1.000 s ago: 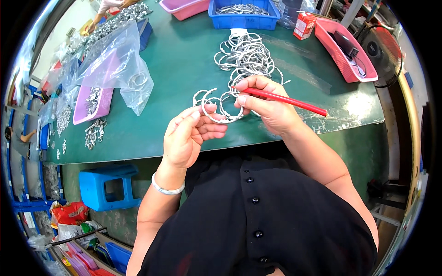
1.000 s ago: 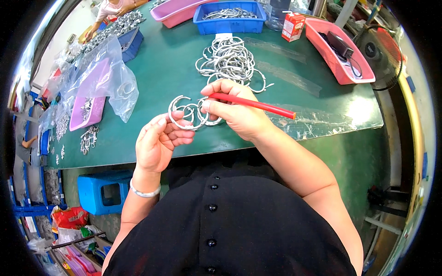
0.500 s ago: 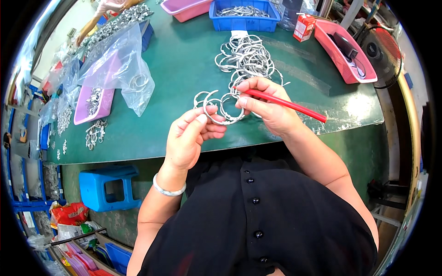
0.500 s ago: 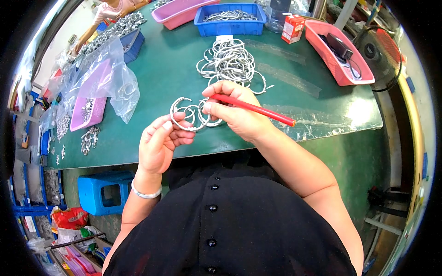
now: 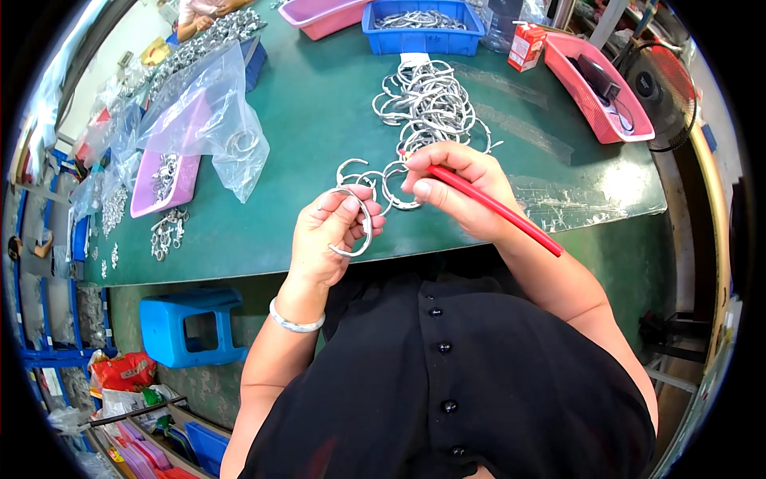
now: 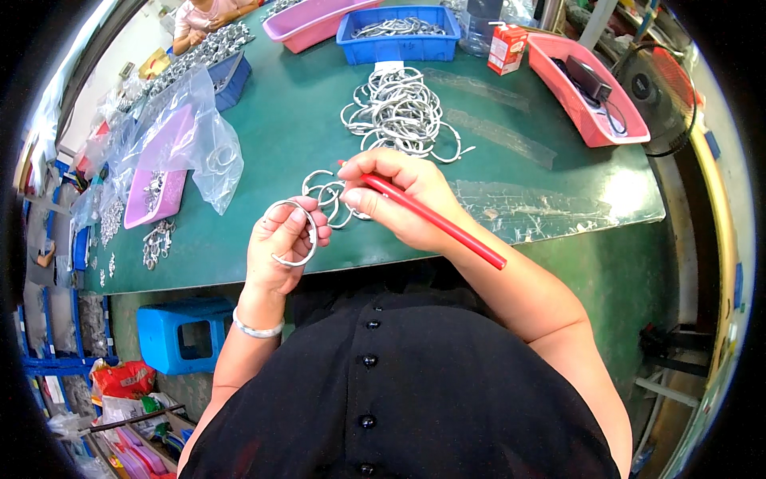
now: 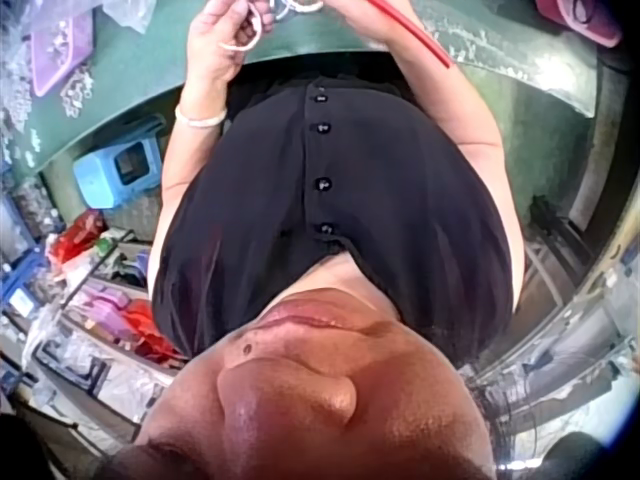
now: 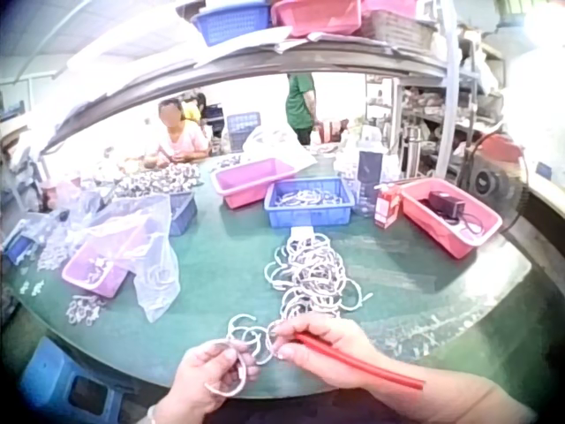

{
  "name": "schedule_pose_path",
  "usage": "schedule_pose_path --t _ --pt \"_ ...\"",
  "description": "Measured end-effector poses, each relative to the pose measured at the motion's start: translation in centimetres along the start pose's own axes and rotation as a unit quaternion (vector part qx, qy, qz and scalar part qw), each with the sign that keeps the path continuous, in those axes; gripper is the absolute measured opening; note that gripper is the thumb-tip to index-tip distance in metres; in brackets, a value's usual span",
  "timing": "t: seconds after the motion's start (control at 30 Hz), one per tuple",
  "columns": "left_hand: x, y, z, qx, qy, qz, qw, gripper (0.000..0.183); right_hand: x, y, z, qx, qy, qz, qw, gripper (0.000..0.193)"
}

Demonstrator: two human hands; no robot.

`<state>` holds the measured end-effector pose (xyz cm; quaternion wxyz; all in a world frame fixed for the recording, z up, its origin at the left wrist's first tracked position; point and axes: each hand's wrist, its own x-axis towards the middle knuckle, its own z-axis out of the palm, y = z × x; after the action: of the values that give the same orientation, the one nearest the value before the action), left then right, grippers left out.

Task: The person applies a liquid from a red pen-like applicator onto the edges and surfaces of metal rings, handling the rings one at a time and placing some back onto a pile.

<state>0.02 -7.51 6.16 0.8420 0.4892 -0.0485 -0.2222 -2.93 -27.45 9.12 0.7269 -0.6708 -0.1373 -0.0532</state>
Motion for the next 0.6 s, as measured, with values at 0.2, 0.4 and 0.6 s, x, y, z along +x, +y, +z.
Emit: schedule_pose_path --t 0.2,0.4,0.6 --pt "-0.1 0.4 -0.2 -0.003 -0.002 0.007 1.0 0.015 0.1 1.3 -0.7 -0.057 0.026 0.005 0.998 0.016" --pt "-0.2 0.7 -0.4 -0.005 -0.007 0.02 1.0 0.015 0.1 2.3 -0.8 -0.224 -0.013 -0.064 0.972 0.019" --pt "-0.2 0.8 -0.6 -0.006 -0.012 0.024 1.0 0.015 0.1 3.3 -1.4 -0.369 -0.026 -0.162 0.915 0.019"
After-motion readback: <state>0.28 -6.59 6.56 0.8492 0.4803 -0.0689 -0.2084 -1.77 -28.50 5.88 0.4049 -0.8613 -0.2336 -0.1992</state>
